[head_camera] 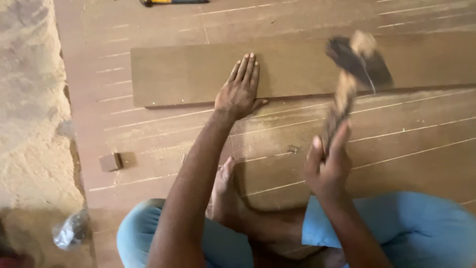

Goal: The person hammers nails into a long wooden board placed over other wooden panels on the floor, holding the board steady with one hand while driving nails with a hammer.

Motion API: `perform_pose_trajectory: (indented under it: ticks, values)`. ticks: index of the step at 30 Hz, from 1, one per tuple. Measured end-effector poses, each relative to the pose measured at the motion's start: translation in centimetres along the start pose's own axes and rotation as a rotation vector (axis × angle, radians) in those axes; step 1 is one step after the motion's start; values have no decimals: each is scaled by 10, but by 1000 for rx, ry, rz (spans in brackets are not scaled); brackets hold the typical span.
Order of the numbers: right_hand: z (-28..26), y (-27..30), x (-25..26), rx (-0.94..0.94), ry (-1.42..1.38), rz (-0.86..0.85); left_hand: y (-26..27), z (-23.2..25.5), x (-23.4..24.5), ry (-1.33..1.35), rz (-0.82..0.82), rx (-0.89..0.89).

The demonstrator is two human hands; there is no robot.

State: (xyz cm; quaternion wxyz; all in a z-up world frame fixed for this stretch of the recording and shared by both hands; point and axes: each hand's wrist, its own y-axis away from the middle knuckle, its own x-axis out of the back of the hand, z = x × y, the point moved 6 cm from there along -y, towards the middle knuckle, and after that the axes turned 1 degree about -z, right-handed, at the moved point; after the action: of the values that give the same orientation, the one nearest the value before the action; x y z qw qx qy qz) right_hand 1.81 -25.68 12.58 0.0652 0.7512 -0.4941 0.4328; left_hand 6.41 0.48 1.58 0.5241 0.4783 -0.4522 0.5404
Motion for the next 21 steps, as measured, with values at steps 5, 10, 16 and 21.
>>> perform_pose_trajectory:
  ticks: [5,10,16,21]
  values:
    - [0,-12,-43,89,156,-288,0,3,9,-10,0,9]
    - [7,-24,-1,-107,30,-84,2,1,10,25,-24,13]
    - [5,1,-53,-66,150,-408,0,3,10,12,31,-10]
    - [-5,-32,-18,-58,61,-165,-1,3,12,27,-9,32]
